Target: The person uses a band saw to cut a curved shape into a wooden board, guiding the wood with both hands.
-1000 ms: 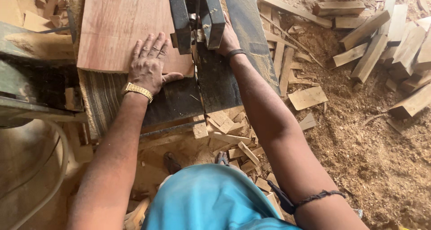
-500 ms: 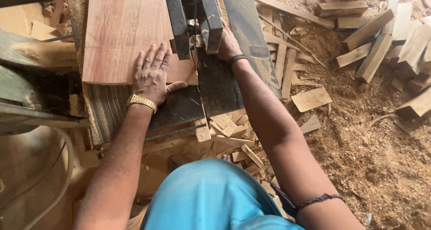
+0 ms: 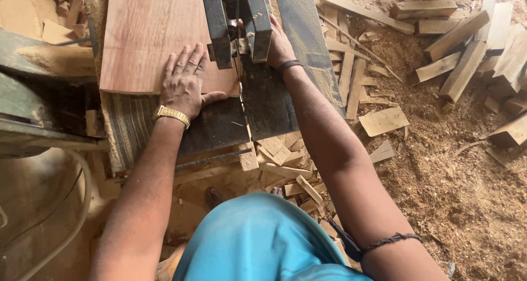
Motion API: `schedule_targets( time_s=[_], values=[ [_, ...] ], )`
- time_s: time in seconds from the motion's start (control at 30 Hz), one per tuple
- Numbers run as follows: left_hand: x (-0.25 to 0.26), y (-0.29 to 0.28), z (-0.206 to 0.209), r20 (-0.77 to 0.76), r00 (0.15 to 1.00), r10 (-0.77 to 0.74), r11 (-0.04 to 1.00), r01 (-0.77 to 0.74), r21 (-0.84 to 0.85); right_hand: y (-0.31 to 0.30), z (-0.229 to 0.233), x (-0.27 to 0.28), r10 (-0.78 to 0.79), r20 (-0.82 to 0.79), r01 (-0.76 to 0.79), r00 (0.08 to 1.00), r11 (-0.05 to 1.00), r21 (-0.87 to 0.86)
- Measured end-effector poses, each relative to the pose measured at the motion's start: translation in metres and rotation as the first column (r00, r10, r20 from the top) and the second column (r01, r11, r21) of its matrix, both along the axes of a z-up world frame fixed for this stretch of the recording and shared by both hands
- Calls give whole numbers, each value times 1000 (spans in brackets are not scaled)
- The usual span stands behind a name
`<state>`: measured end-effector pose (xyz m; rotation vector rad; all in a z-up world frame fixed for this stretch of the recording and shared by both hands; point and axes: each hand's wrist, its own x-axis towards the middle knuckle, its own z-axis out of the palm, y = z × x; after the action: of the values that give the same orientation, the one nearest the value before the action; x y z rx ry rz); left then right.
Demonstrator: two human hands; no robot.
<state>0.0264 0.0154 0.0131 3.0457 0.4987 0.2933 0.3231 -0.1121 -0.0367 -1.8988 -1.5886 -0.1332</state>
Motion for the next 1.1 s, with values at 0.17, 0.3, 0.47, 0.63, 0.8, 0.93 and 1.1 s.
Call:
schedule_targets(
  time_s=[0.17,0.3,0.47,0.63,0.8,0.93,1.1],
  values=[
    [0,1,9,56,998,-32,999,34,-36,3,7,4,-2,1,2,1000,1000,1],
    [-7,-7,15,-8,1000,-16,999,16,-43,-1,18,-1,-34,-2,33,999,994,-108],
    [-19,-15,17,-52,999,-16,1000,15,-27,-17,32,-13,-12,84,14,996,1000,-21],
    [-35,-30,19,-46,999,20,1000,-21,-14,-20,42,-19,-88,123,92,989,995,-33],
    [-34,-29,22,7,1000,6,1000,-6,-27,-11,51,-26,-166,-77,152,983,975,-165],
    [-32,-29,17,-5,999,37,999,-37,-3,-14,59,-38,-106,45,115,993,949,-294],
    [-35,-24,13,-10,999,33,999,-33,9,-13,69,-45,-138,83,158,987,930,-331]
  ],
)
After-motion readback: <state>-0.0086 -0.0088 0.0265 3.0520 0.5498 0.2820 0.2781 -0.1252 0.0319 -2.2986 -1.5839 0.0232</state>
